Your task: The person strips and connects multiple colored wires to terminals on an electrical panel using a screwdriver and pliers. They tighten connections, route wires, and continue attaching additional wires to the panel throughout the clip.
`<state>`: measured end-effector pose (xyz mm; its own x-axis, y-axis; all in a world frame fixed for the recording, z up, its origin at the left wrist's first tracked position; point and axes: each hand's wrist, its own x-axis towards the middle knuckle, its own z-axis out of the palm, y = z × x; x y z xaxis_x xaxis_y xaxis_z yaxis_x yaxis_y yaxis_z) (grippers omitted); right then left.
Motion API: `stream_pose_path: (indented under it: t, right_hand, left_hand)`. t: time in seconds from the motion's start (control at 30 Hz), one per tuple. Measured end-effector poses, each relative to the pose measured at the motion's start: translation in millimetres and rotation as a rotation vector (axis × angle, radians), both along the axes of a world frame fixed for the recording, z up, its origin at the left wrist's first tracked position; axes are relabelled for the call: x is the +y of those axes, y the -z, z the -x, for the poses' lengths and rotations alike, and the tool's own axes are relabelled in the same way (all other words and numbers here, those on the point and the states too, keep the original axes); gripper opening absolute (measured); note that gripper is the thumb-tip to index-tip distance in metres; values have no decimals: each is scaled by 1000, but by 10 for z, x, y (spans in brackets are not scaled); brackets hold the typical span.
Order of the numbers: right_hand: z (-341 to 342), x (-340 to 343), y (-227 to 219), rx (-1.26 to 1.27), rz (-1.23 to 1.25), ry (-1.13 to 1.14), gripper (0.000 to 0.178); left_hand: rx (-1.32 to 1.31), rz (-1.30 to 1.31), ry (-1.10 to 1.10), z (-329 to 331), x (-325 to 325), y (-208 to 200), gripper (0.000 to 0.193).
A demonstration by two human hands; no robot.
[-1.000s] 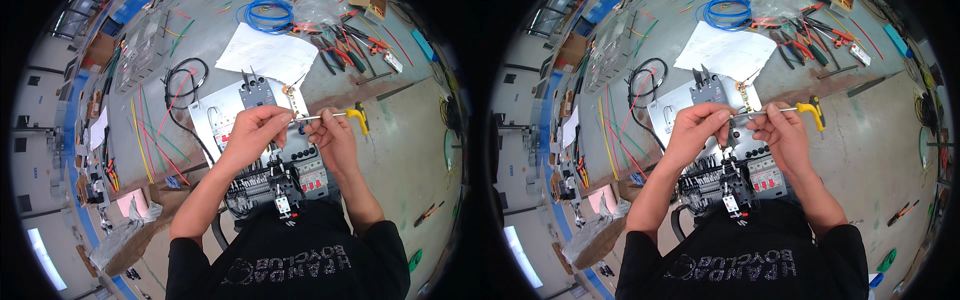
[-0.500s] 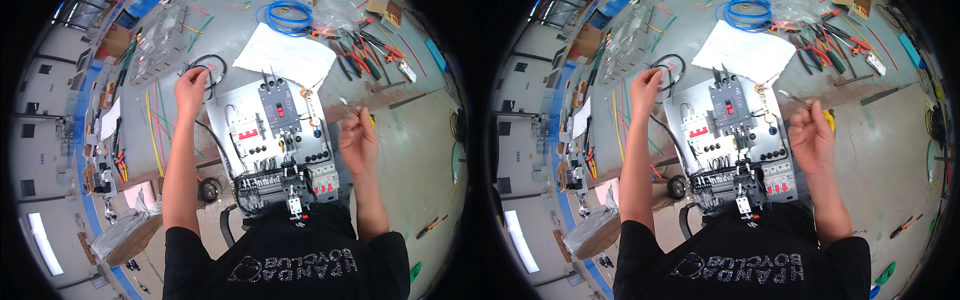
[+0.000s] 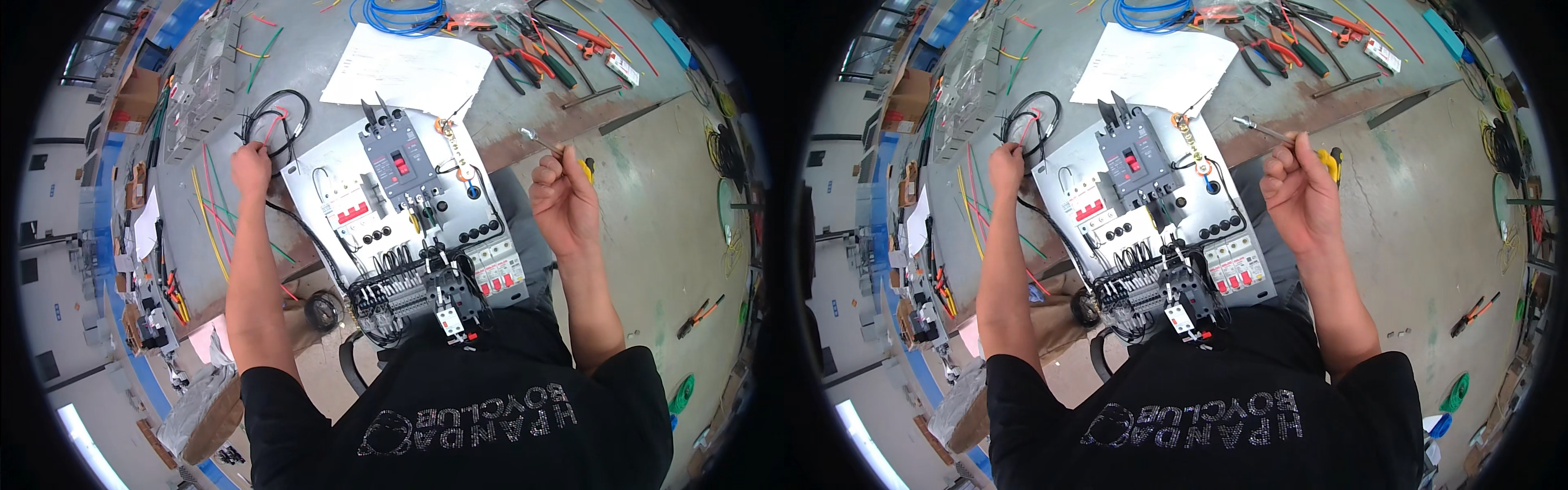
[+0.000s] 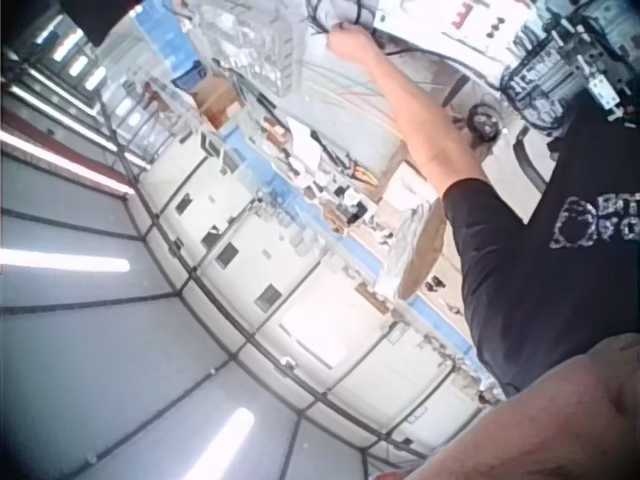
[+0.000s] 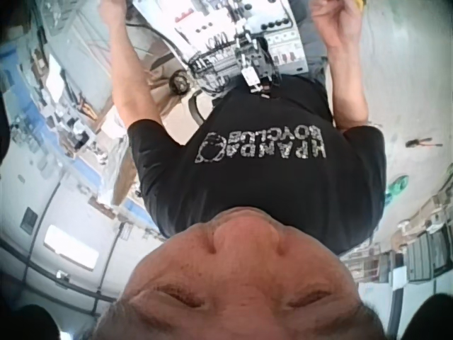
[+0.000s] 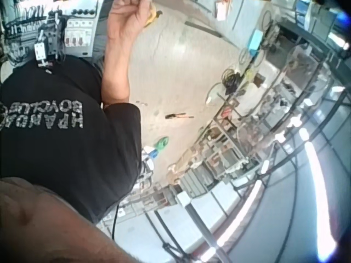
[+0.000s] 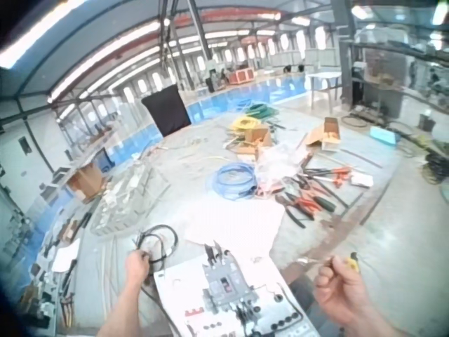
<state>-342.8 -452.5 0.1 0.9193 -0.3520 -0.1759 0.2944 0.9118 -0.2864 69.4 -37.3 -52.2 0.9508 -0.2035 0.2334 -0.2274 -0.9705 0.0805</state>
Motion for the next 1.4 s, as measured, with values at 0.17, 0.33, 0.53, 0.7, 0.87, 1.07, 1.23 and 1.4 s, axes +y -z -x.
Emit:
stream_pose_path:
  t: [0.17,0.33,0.53,0.7,0.87,1.07,1.23,1.4]
  right_hand:
    - [-7,8,24,11,-1,-10,22]
    - [0,17,108,-16,1,-37,21]
    - [-171,144,-29,37,86,-21,21]
    - [-425,341,-331,9,292,-13,23]
    - [-518,393,-537,-72,428,30,25]
    - [-432,406,-590,-54,548,69,23]
    - [-400,428,-580,21,607,77,20]
    - [-359,442,-614,92,756,101,20]
  left_hand:
    - [-48,172,29,-31,63,-38,21]
    - [-11,445,117,208,19,-368,21]
    - [175,789,296,1274,-527,-1262,14]
    - [275,993,420,2053,-771,-1345,12]
    - [153,868,528,2352,-888,-1353,11]
    - [71,805,574,2440,-897,-1433,9]
    - [57,776,589,2473,-902,-1463,8]
    - [74,748,625,2517,-921,-1518,9]
